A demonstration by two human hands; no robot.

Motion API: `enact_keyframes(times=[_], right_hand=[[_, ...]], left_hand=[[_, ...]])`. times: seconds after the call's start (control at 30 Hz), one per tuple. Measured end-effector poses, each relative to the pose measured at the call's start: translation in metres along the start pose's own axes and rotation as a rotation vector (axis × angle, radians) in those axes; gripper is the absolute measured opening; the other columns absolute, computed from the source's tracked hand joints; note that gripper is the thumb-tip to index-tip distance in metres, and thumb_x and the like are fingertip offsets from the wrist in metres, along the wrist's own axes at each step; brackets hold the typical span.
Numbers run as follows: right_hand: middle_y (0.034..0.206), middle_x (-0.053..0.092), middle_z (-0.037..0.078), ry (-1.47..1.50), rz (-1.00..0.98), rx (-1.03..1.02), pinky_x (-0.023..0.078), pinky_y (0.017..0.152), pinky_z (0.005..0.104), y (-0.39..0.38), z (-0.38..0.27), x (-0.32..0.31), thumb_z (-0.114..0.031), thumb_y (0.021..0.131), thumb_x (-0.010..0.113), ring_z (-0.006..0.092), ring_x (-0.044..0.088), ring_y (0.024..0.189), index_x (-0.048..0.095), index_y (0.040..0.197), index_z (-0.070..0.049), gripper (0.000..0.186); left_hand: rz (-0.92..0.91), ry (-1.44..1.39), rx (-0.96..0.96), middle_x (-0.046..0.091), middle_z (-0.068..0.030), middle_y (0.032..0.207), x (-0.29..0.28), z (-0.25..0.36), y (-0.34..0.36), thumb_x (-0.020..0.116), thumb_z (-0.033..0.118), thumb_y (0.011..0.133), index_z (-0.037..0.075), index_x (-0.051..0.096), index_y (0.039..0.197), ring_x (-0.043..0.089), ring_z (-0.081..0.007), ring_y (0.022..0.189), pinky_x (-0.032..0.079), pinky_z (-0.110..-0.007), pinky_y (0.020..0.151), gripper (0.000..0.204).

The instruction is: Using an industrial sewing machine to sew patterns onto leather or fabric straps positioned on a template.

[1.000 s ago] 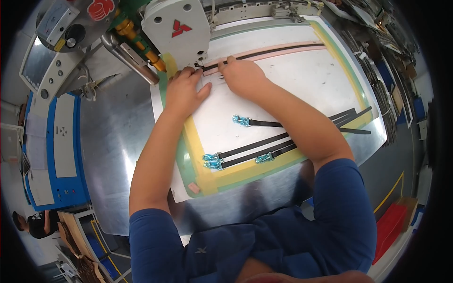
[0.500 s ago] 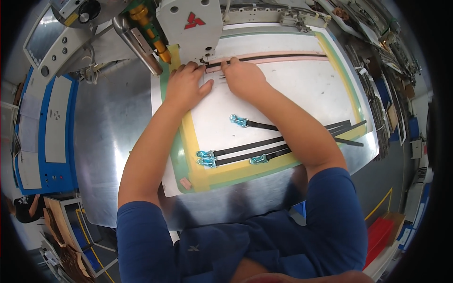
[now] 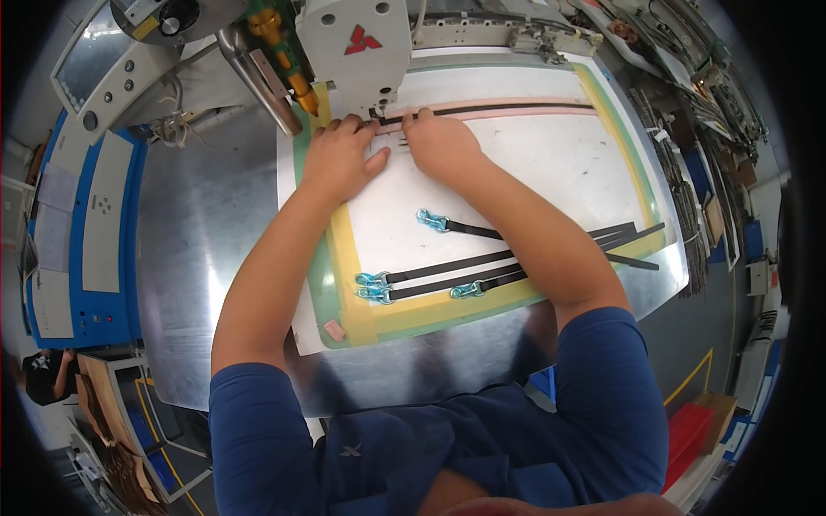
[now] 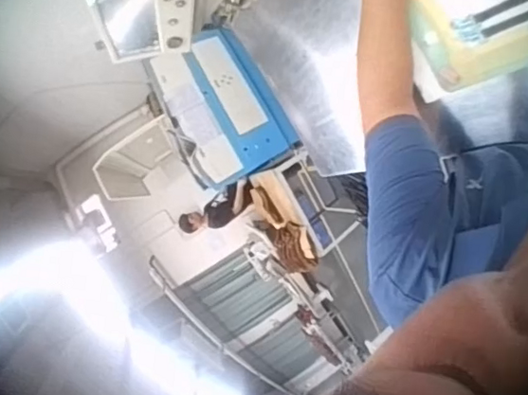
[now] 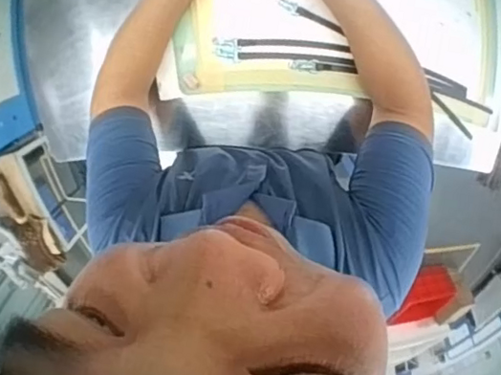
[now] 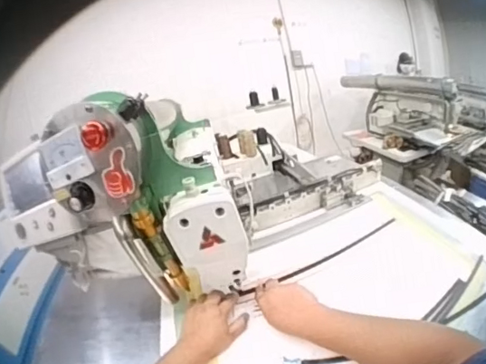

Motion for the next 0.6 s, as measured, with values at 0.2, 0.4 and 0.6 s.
enact_keyframes(times=[0.2,0.4,0.6], right_hand=[[0.104,0.069,0.019,0.049,-0.032,0.008,0.063,0.068,0.0363,0.0,0.002,-0.005,-0.008,0.09,0.061,0.0308,0.077,0.086,0.07,0.109,0.005,0.024],[0.116,0.067,0.019,0.113,-0.14,0.024,0.062,0.083,0.0434,-0.004,0.024,-0.014,-0.006,0.093,0.058,0.035,0.074,0.1,0.071,0.119,-0.003,0.029],[0.123,0.065,0.017,0.119,-0.233,0.135,0.058,0.096,0.0465,-0.024,0.075,-0.023,-0.003,0.094,0.056,0.0357,0.07,0.113,0.07,0.13,-0.015,0.04]], left_hand=[[-0.036,0.083,0.046,0.065,-0.0097,0.122,0.003,0.007,0.0,0.068,0.042,0.092,0.021,0.071,0.132,0.063,-0.0309,0.114,0.051,-0.048,0.097,0.045],[-0.127,0.076,-0.01,0.062,-0.0142,0.127,0.007,0.004,-0.001,0.068,0.04,0.094,0.02,0.069,0.135,0.062,-0.0352,0.114,0.048,-0.05,0.099,0.046],[-0.106,0.077,-0.065,0.061,-0.0138,0.128,0.0,0.01,-0.003,0.067,0.038,0.094,0.015,0.068,0.134,0.06,-0.0342,0.118,0.046,-0.049,0.102,0.046]])
Point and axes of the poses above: each hand's wrist, its own y-axis towards the middle knuckle, its own x-axis out of the palm, z = x × y, the point moved 9 cm from there along y, towards the middle knuckle
